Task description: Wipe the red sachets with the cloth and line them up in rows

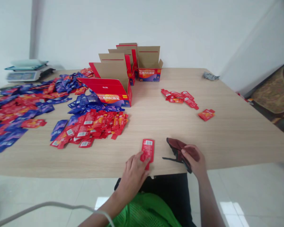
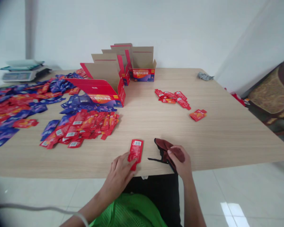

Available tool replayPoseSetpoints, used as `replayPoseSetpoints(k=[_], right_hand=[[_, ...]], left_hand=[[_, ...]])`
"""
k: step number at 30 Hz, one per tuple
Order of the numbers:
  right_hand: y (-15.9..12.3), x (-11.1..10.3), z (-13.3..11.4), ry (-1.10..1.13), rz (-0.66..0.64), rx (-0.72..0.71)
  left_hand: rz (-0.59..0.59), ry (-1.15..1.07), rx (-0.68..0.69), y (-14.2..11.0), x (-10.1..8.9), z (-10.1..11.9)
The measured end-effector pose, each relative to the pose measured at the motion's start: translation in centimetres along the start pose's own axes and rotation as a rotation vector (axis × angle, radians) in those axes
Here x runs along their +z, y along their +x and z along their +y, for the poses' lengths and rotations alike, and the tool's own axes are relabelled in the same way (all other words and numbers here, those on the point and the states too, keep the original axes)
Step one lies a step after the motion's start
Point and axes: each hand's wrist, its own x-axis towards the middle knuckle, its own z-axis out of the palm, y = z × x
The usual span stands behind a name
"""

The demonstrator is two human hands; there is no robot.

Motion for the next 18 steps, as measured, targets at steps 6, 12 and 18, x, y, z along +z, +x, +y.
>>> replayPoseSetpoints(k=[6,12,18], right_hand=[[1.4,3.4,-3.4,0.022,0.205,-0.057],[-0.5,9.8,-6.7,-0.326,-0.296,-0.641],[-0.2,12.8,-3.7,-0.552,-0.640,-1.019]], left_hand=[[0.066,0.008,0.213,-2.5,1.4,0.1],[0.050,-0.036,0.322,-2.7,2.3,-1.1],[0.081,-0.038,0.354,-2.8,2.5,-1.8]])
